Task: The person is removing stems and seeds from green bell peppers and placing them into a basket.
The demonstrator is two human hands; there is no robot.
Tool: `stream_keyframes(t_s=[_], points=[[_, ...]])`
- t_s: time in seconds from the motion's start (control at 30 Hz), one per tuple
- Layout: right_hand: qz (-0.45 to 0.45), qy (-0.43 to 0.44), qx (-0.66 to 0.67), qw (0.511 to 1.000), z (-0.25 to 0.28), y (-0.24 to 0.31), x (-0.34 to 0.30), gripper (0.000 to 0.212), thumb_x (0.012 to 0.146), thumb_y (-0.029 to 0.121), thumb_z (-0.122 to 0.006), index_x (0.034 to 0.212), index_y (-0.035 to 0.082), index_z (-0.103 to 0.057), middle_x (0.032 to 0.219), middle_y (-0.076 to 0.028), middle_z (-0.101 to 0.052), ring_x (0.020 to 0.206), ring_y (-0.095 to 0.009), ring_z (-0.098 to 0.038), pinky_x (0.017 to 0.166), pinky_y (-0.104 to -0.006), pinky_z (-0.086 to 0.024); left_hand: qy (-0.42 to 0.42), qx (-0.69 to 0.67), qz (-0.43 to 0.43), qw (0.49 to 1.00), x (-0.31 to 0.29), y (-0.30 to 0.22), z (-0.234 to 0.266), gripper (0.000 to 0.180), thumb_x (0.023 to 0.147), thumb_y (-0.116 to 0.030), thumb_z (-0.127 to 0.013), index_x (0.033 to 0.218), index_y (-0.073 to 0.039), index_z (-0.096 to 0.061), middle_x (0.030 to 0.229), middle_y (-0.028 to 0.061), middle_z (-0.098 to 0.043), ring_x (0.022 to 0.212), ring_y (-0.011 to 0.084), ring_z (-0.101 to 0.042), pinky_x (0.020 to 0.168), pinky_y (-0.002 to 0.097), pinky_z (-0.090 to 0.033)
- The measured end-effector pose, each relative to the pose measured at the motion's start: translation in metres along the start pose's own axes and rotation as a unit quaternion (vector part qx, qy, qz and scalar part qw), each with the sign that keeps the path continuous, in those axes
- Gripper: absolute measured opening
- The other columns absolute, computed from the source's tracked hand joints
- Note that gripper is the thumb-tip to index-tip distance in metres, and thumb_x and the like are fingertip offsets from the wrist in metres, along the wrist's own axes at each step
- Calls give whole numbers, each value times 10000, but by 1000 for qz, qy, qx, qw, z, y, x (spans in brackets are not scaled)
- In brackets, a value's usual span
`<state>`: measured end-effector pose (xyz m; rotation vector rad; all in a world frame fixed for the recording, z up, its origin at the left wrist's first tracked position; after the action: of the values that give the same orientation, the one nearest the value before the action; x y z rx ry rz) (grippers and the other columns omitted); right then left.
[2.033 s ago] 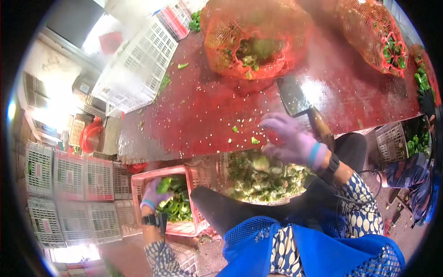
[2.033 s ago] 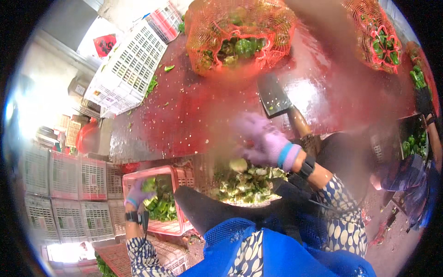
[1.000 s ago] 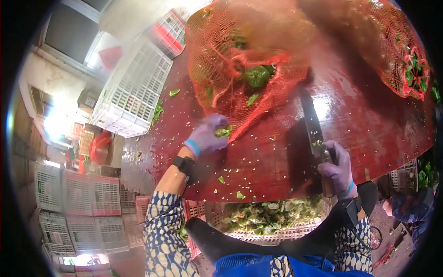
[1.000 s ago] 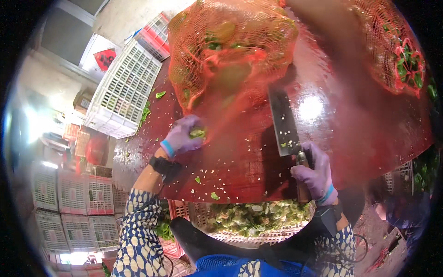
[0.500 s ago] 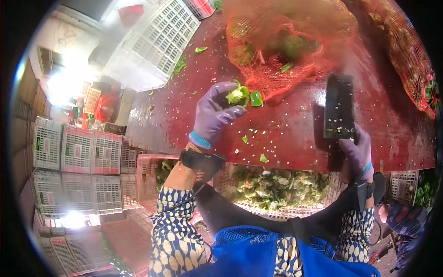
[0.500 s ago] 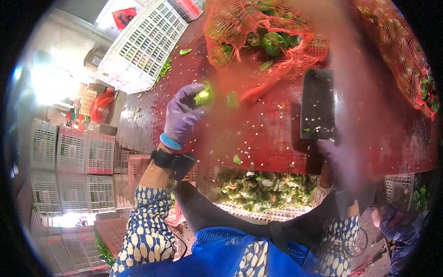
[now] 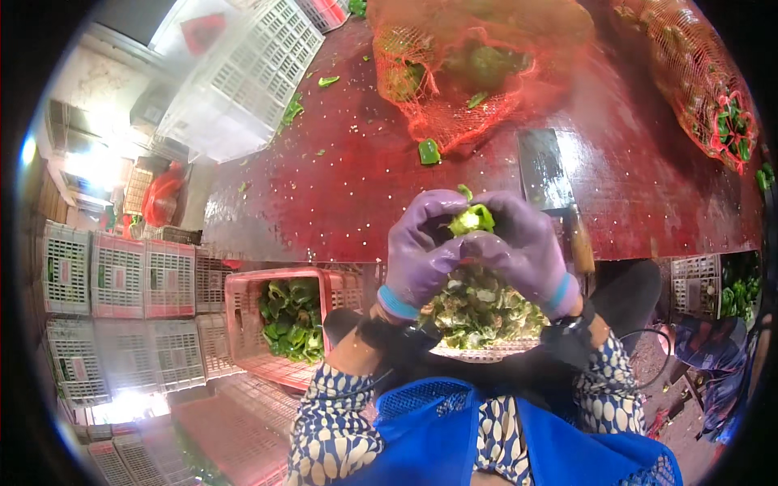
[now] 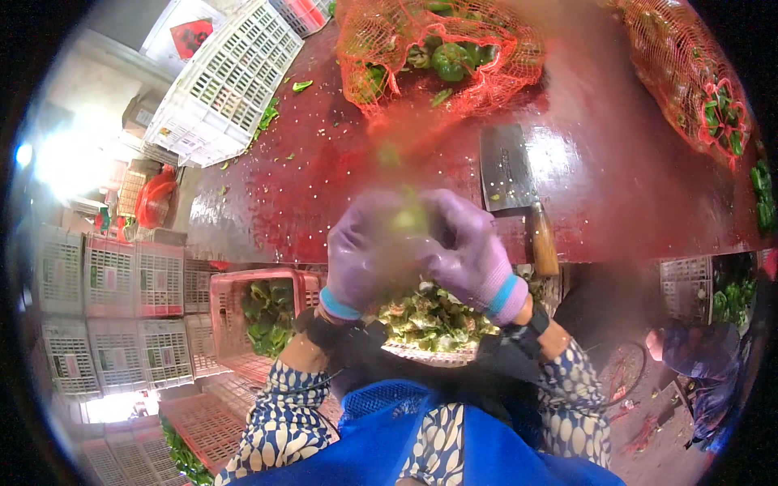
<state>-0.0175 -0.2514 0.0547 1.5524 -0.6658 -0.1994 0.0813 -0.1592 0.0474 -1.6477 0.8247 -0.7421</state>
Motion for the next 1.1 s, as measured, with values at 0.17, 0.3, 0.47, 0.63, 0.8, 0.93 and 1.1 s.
stream_keyframes(t_s=[0.17, 0.3, 0.47, 0.63, 0.8, 0.93, 1.1], points=[[-43, 6, 69, 997, -18, -6, -14, 318, 896, 166, -669, 1151, -15, -611, 977, -55, -671, 905, -91, -603, 780, -274, -516, -49, -15, 23, 998, -23, 4, 18, 358, 760, -15, -800, 1082, -12, -645, 1118, 36, -619, 1020, 126, -596, 913, 281, -484], [-72, -4, 73, 995, -19, -24, -15, 203, 920, 82, -597, 1098, -11, -630, 936, -4, -661, 822, -52, -586, 711, -229, -497, -66, -73, 50, 994, -28, 19, 19, 318, 818, -1, -743, 1110, 23, -618, 1063, 59, -661, 942, 125, -635, 847, 273, -537], [-115, -19, 167, 979, -16, -43, -13, 193, 940, 67, -557, 1113, 14, -627, 933, -6, -663, 816, -60, -596, 709, -232, -507, -37, -316, 74, 945, -34, 40, 24, 308, 867, -72, -726, 1150, -11, -617, 1081, 89, -676, 929, 147, -654, 801, 284, -559], [6, -72, 128, 989, -28, -23, 22, 275, 891, 123, -648, 1143, 20, -611, 1041, -77, -660, 877, -180, -638, 753, -311, -535, -45, -22, 220, 974, -116, 71, 84, 352, 867, -121, -736, 1180, -36, -598, 1142, 92, -654, 968, 174, -651, 825, 307, -549], [251, 133, -109, 952, -153, 75, 34, 418, 788, 191, -739, 1137, 12, -595, 1118, -184, -609, 990, -353, -622, 858, -422, -531, -38, 64, 132, 988, -101, 58, 104, 358, 851, -115, -728, 1178, -33, -610, 1170, 120, -630, 1009, 233, -638, 853, 372, -515], [221, 18, -223, 949, -67, 60, 91, 261, 838, 96, -691, 1076, 24, -614, 1078, -157, -638, 1002, -307, -637, 854, -382, -527, 71, 488, -232, 838, 2, -62, 28, 278, 767, -34, -704, 1039, -36, -650, 1024, 162, -664, 906, 355, -655, 761, 421, -537], [96, 43, -396, 912, 39, 9, 139, 197, 835, 33, -615, 1029, 1, -614, 948, -144, -607, 833, -293, -622, 705, -380, -506, 154, 512, -362, 764, 172, -16, -11, 172, 801, -77, -639, 964, -28, -660, 971, 170, -648, 894, 386, -630, 801, 428, -522]])
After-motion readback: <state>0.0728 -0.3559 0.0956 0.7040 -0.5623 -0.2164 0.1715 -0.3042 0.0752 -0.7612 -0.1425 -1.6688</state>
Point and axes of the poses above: each hand's wrist, its own x-axis towards the middle knuckle, its own z-axis out of the back of the hand, y = z × x, the point moved 10 cm from there along x, towards the middle knuckle
